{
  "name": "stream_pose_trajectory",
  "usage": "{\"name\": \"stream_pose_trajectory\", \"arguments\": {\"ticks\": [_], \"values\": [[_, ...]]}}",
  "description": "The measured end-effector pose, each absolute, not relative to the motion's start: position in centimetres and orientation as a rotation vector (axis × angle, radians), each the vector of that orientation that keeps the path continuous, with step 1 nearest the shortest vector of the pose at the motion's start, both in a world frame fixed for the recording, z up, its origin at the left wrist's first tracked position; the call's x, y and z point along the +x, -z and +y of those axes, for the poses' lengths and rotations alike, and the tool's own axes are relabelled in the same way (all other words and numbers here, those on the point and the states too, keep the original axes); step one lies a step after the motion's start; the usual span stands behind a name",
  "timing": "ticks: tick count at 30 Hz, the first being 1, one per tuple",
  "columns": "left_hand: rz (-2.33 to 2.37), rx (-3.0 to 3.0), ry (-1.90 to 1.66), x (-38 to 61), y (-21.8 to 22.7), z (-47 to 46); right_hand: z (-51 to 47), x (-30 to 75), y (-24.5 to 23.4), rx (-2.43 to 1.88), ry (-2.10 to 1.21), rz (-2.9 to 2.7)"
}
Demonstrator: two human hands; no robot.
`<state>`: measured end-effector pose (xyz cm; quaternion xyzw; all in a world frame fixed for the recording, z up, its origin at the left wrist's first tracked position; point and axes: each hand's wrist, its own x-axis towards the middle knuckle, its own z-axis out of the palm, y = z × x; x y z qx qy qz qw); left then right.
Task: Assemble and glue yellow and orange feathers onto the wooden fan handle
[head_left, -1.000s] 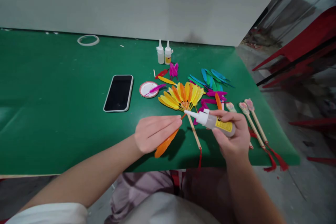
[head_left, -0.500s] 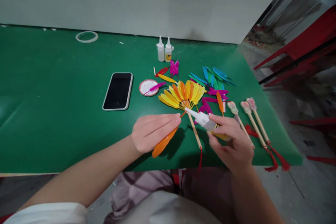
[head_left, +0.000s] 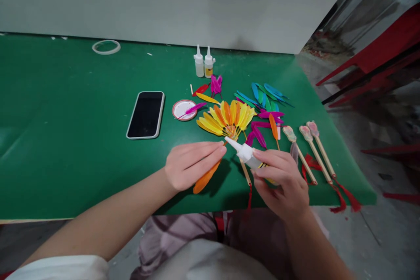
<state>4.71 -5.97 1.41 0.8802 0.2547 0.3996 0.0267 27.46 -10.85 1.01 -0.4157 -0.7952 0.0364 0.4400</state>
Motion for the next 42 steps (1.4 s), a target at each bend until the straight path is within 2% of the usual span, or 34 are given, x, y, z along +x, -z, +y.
{"name": "stream_pose_trajectory", "arguments": {"ticks": [7, 14, 21, 27, 32, 37, 42], "values": [[0.869, 2.682, -1.217, 4.9, -1.1, -6.2, -11.1, 27.1, -1.3, -1.018, -0.117, -1.949], [0.652, 2.757, -1.421, 4.7, -0.2, -5.3, -10.8, 27.0, -1.4, -1.024, -0.206, -1.859], [0.627, 2.831, -1.406, 4.4, -0.2, -5.3, -10.9, 27.2, -1.3, -1.076, -0.260, -1.760], [0.577, 2.771, -1.411, 4.4, -0.6, -5.7, -10.6, 27.2, -1.3, -1.073, -0.198, -1.775], [0.751, 2.679, -1.315, 4.6, -1.0, -6.4, -10.3, 27.4, -1.2, -1.076, -0.124, -1.828], [0.646, 2.705, -1.418, 4.4, -0.6, -5.8, -10.5, 27.9, -1.1, -1.120, -0.013, -1.752], [0.749, 2.645, -1.272, 4.4, -1.0, -6.1, -10.9, 27.7, -1.0, -1.056, -0.030, -1.678]]}}
